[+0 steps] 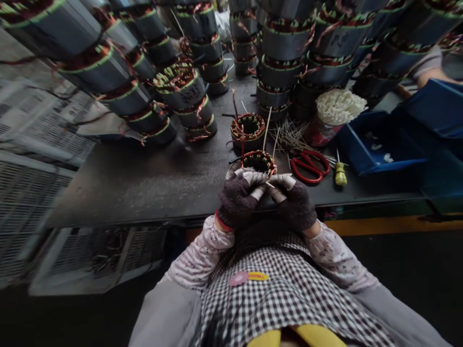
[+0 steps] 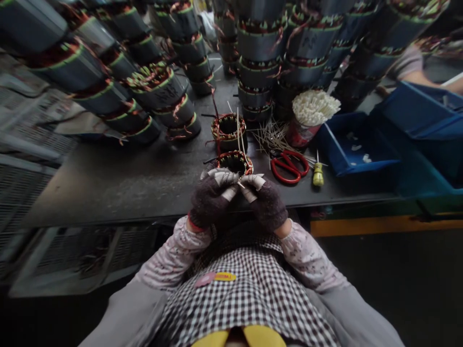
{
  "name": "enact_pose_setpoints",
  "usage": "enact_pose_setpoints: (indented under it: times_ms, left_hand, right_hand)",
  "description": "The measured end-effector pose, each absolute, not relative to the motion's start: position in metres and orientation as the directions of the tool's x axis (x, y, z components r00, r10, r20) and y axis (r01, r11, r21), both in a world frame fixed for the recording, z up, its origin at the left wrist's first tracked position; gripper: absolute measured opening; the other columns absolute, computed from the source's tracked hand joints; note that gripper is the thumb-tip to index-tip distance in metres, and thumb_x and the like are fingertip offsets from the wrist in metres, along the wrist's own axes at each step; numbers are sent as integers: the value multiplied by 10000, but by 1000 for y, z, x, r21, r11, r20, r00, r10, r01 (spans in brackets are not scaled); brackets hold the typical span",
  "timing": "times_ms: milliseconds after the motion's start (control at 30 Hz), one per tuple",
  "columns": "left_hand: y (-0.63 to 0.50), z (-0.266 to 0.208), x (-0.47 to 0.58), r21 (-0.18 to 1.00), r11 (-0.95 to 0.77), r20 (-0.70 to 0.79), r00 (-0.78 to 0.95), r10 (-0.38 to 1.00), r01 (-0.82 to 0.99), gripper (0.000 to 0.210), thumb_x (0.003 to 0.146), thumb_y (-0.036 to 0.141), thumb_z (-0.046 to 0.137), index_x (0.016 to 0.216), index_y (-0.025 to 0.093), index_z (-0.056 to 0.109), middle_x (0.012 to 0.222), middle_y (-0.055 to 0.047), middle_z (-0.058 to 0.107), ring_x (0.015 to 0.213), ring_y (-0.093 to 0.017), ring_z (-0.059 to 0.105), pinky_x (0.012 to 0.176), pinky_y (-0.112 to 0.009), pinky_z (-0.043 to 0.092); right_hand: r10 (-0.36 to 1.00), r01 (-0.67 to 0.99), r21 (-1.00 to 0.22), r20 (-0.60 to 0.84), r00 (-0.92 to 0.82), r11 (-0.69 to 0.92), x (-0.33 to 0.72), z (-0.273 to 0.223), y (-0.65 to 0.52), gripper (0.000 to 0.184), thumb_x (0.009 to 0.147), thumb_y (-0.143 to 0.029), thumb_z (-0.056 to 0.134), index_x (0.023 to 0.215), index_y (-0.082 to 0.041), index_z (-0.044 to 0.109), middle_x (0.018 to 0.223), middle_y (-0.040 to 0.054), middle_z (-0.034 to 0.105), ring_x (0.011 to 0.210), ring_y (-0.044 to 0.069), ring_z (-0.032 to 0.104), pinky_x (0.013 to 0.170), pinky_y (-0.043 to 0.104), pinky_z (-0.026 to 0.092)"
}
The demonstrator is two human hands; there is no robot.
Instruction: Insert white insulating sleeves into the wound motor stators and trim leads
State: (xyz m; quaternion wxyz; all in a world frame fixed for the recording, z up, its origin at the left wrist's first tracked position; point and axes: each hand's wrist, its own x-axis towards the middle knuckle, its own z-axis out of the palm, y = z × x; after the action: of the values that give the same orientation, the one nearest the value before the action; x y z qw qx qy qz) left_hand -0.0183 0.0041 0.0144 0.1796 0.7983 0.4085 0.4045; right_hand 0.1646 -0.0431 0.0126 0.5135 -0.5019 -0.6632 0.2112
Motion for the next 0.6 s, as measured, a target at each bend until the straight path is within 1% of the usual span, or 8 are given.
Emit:
enact_pose_setpoints:
  times_ms: [100,233,300,367,433,500,600]
  left_hand:
    - [4,16,-20,626,-595,467,369,804,505,178,970,300,695,1080,240,821,1058,-46,844,1112,-244,746,1155,-485,545]
    - [4,20,-23,645,-594,454,383,804,482,174,966,300,701,1068,251,832,1047,-43,843,1127,-244,736,1167,-482,532]
    - [4,22,-24,654,-583,435,390,812,483,183,965,290,698,1084,257,833,1070,-43,842,1149,-245,727,1162,-477,533]
    - [4,23,-24,657,-580,419,407,812,481,199,965,286,697,1112,263,829,1079,-39,841,1152,-244,724,1165,-479,529]
    - [3,24,-22,661,-582,424,403,811,475,189,967,294,698,1101,264,829,1054,-35,841,1126,-244,729,1166,-485,529]
    - [3,24,-21,669,-577,432,387,815,468,175,977,309,688,1065,260,831,1038,-35,842,1100,-242,736,1148,-479,543]
    - [3,23,-19,645,-582,442,379,813,495,184,983,339,675,1029,247,828,1082,-46,845,1118,-248,739,1139,-473,551]
  right_hand:
    - [886,494,-769,463,-9,406,165,13,-41,110,1012,-257,662,1063,-244,759,1007,68,806,921,224,758,866,391,629]
    - [820,604,-646,571,-23,467,164,20,-41,162,1020,-242,651,1102,-250,790,1083,84,805,1055,254,754,948,437,633]
    - [792,619,-599,608,-61,507,165,22,-38,187,1027,-233,638,1115,-262,801,1102,78,804,1079,252,752,964,444,638]
    - [782,611,-581,615,-103,538,168,23,-35,204,1024,-226,635,1126,-268,807,1116,80,800,1093,254,747,961,449,643]
    - [781,600,-584,614,-113,546,170,27,-34,194,1014,-227,645,1101,-267,814,1144,91,788,1128,270,735,966,469,643]
    - [779,562,-610,618,-105,559,171,35,-38,148,1001,-229,668,1031,-269,807,1130,90,776,1127,277,730,960,481,644]
    - [804,425,-708,588,-87,564,170,49,-44,96,1001,-241,689,1010,-284,774,1179,71,763,1191,277,713,1030,511,623]
